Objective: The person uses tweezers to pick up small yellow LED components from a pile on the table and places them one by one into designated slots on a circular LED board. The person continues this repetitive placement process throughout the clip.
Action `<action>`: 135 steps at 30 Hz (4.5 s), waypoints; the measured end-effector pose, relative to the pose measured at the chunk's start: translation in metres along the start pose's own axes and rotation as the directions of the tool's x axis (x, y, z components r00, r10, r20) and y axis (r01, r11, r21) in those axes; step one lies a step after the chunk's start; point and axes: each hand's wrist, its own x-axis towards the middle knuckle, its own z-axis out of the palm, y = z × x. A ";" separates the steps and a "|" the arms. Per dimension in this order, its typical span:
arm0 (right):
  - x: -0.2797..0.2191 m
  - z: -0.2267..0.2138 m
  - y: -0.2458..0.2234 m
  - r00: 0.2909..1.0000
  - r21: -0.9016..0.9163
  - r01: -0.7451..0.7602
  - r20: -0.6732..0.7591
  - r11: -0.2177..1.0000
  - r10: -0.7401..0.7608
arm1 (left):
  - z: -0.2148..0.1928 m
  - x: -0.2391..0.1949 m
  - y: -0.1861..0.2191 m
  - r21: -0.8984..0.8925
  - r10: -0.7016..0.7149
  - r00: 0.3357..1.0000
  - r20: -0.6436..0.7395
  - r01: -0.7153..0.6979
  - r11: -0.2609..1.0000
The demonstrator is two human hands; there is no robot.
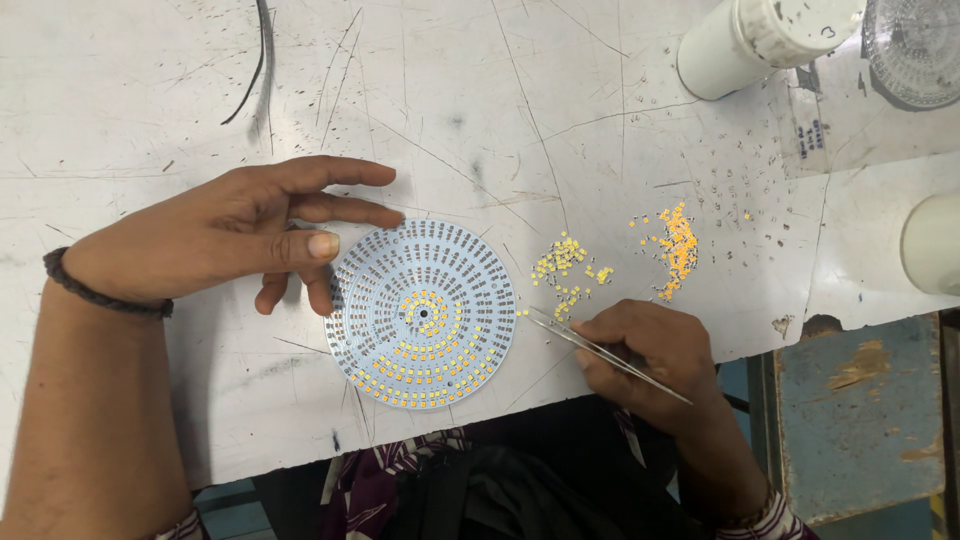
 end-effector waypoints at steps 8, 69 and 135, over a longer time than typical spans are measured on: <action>-0.003 0.005 0.000 0.998 -0.012 -0.036 -0.050 0.999 0.035 | 0.000 0.002 -0.001 0.034 -0.003 1.000 -0.011 0.003 0.999; 0.011 -0.012 0.023 0.999 0.060 -0.026 -0.034 0.998 0.028 | 0.004 0.004 0.010 -0.014 -0.031 0.999 0.019 0.031 0.999; 0.038 -0.026 0.031 0.995 -0.053 0.043 0.091 0.998 -0.038 | 0.006 0.004 0.011 -0.077 0.001 0.997 0.074 0.004 0.997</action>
